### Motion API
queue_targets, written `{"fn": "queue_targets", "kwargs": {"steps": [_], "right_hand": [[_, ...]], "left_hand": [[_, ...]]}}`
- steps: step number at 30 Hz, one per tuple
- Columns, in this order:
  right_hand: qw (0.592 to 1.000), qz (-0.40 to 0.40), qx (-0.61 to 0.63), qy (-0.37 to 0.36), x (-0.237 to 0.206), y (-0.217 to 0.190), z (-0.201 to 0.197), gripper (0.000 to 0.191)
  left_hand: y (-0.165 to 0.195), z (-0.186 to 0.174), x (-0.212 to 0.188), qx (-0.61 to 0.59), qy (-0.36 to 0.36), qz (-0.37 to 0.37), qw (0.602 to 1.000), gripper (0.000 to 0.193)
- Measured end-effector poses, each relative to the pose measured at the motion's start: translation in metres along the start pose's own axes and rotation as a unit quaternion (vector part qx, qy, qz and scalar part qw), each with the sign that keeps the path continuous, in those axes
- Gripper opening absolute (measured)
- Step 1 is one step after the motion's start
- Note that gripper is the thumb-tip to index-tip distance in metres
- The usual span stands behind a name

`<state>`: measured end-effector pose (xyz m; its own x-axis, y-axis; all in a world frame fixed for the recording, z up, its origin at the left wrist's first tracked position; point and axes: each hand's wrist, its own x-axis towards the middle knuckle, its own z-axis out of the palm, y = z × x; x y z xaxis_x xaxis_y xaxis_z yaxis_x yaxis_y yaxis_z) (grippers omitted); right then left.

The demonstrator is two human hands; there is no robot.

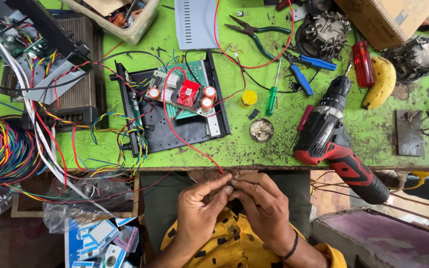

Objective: The person strips the insulation from a red wire using pliers and a utility knife, then solders the exposed end with a soldering iron. They repeat the stripping and soldering process on a second wire segment.

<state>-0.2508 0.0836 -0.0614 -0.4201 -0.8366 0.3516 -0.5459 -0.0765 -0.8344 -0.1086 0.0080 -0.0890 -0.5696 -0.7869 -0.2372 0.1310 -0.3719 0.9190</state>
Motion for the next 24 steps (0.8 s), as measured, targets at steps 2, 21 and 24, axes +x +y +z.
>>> {"fn": "queue_targets", "kwargs": {"steps": [2,21,24], "right_hand": [[1.0,-0.002,0.003,0.012,-0.002,0.002,0.002,0.027],[0.966,0.156,0.205,0.032,-0.02,0.014,0.014,0.012],[0.874,0.251,0.415,0.033,-0.023,0.026,0.015,0.009]], "left_hand": [[0.002,0.0,0.0,0.025,-0.007,0.016,1.0,0.027],[-0.003,-0.002,0.006,-0.011,-0.006,-0.029,1.0,0.019],[0.002,-0.006,0.009,-0.029,-0.03,-0.049,0.998,0.018]]}}
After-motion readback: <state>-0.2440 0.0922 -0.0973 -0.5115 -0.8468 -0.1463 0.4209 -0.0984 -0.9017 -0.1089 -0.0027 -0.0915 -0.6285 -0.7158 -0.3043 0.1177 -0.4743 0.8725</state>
